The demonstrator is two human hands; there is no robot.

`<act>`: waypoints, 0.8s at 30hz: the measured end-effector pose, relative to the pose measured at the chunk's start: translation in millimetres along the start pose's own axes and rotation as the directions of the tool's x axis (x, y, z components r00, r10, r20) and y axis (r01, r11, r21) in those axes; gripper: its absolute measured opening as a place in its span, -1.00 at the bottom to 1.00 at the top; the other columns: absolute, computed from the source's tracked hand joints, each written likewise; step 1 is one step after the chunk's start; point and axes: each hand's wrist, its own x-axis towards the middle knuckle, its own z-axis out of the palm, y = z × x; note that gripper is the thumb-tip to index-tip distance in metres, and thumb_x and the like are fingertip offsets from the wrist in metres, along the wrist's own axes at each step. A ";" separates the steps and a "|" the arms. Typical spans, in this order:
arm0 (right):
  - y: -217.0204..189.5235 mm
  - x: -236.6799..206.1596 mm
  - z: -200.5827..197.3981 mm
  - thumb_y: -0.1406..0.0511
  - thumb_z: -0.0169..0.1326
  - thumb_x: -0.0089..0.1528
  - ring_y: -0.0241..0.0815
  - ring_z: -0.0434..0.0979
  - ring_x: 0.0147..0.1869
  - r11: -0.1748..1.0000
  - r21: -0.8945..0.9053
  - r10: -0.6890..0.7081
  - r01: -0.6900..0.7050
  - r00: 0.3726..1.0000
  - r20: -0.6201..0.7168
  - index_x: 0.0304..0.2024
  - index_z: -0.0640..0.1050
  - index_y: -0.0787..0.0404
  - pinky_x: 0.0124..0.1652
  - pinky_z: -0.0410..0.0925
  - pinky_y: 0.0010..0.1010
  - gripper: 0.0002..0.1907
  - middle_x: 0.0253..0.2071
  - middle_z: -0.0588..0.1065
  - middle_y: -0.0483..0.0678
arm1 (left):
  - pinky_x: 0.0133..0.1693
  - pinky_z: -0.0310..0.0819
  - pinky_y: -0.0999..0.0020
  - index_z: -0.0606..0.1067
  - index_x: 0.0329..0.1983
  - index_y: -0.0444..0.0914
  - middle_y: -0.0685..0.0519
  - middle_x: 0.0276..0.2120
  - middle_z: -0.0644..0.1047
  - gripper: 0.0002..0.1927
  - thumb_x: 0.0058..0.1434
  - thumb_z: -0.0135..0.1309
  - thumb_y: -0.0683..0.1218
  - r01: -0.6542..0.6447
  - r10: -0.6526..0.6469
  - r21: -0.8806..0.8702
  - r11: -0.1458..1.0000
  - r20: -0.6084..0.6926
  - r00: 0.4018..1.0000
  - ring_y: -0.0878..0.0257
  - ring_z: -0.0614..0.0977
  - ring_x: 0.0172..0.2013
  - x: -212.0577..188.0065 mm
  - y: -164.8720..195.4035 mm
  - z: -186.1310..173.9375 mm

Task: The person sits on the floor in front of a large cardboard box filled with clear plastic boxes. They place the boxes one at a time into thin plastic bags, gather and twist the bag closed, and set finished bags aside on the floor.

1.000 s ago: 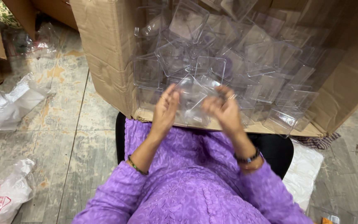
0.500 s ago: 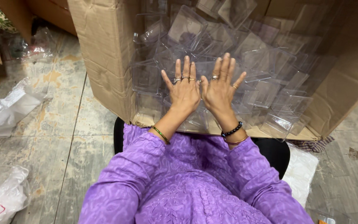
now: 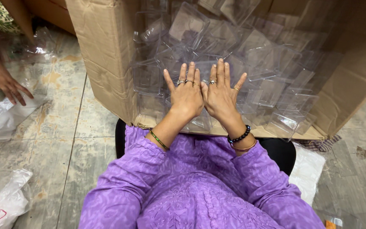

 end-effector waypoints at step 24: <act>96.0 -197.2 -43.2 0.41 0.20 0.31 0.08 0.61 0.12 0.917 0.379 0.279 -0.128 0.884 -0.376 0.01 0.57 0.31 0.10 0.47 -0.25 -0.78 0.02 0.58 0.12 | 0.45 -0.06 -0.21 0.56 0.04 -0.23 -0.08 0.28 0.49 -0.78 0.33 0.14 -0.19 -0.282 0.101 -0.572 0.770 -0.328 0.939 -0.02 0.47 0.36 -149.6 -55.7 8.3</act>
